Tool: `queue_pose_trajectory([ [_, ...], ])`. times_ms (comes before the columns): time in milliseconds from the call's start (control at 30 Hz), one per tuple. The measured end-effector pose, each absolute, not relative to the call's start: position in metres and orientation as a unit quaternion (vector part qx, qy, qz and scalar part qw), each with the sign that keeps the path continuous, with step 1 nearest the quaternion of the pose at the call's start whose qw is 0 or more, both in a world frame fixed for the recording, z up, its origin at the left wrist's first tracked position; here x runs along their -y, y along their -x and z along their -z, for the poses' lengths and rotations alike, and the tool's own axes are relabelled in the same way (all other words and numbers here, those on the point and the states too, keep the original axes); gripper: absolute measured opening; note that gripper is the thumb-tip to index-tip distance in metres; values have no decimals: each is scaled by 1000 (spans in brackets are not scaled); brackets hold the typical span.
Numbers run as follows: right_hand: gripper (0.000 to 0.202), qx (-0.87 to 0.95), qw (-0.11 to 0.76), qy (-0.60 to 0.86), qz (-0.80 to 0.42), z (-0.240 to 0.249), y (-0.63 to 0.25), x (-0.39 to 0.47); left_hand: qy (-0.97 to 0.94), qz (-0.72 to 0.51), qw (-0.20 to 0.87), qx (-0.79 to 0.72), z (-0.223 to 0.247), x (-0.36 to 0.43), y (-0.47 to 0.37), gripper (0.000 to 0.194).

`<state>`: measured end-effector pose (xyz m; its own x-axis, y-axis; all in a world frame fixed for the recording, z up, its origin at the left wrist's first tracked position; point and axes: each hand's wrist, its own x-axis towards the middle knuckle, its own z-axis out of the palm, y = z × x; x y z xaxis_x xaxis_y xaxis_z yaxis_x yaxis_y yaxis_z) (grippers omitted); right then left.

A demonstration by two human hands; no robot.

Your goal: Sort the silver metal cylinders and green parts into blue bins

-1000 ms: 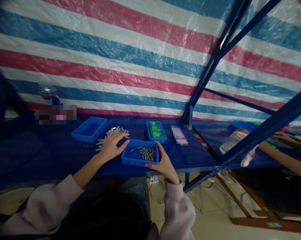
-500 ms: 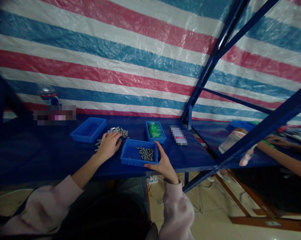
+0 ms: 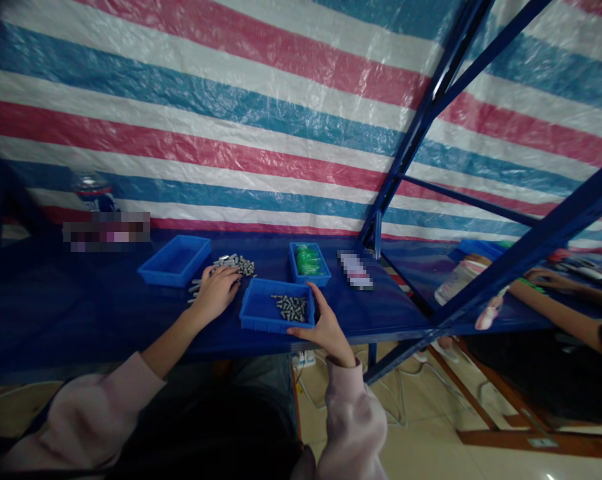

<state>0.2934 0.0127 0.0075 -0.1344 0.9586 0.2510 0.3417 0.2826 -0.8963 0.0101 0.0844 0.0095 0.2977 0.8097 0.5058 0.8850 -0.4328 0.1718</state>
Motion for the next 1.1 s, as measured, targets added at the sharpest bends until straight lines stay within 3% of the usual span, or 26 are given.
queue_pose_trajectory([
  [333, 109, 660, 448, 484, -360, -12, -291, -12, 786, 313, 85, 526, -14, -83, -13, 14],
  [633, 108, 664, 439, 495, -348, -12, -292, -11, 745, 509, 56, 427, -36, -70, -20, 17],
  [900, 107, 669, 442, 488, -345, -11, -292, -11, 794, 496, 21, 351, -36, -61, -23, 12],
  [1100, 107, 669, 441, 490, -343, -11, -292, -10, 822, 452, -18, 345, -35, -64, -26, 27],
])
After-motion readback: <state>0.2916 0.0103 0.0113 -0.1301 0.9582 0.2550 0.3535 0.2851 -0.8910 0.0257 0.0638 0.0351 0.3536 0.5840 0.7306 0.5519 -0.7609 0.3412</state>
